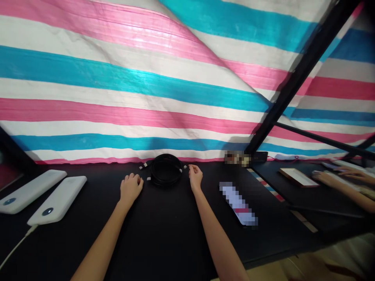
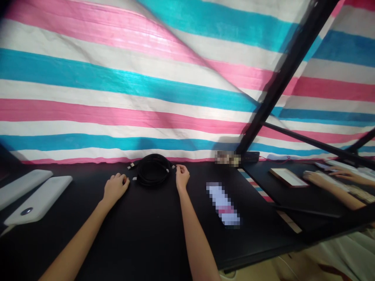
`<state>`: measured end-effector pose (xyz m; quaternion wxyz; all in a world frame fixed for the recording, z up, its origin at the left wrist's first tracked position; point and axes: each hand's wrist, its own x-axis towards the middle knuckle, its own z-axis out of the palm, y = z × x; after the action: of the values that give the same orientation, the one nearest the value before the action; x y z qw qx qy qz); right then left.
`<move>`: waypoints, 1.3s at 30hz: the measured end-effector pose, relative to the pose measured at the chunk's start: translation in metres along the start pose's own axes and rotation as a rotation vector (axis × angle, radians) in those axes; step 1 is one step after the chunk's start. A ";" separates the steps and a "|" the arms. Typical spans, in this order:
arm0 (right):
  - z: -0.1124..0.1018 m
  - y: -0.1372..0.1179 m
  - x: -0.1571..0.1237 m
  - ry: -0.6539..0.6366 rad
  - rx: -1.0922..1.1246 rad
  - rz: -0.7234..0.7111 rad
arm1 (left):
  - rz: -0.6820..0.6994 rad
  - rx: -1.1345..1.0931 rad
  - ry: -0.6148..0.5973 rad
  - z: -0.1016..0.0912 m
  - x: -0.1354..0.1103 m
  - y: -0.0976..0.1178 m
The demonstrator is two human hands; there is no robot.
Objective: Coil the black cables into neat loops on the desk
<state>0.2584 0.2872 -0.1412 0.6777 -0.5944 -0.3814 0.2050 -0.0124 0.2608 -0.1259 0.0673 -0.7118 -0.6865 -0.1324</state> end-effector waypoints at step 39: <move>0.000 0.001 0.000 -0.012 -0.065 0.013 | -0.019 -0.028 -0.039 -0.006 0.000 0.003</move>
<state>0.2586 0.2871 -0.1419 0.6545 -0.6171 -0.3882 0.2004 -0.0099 0.2595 -0.1198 0.0426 -0.7086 -0.6924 -0.1287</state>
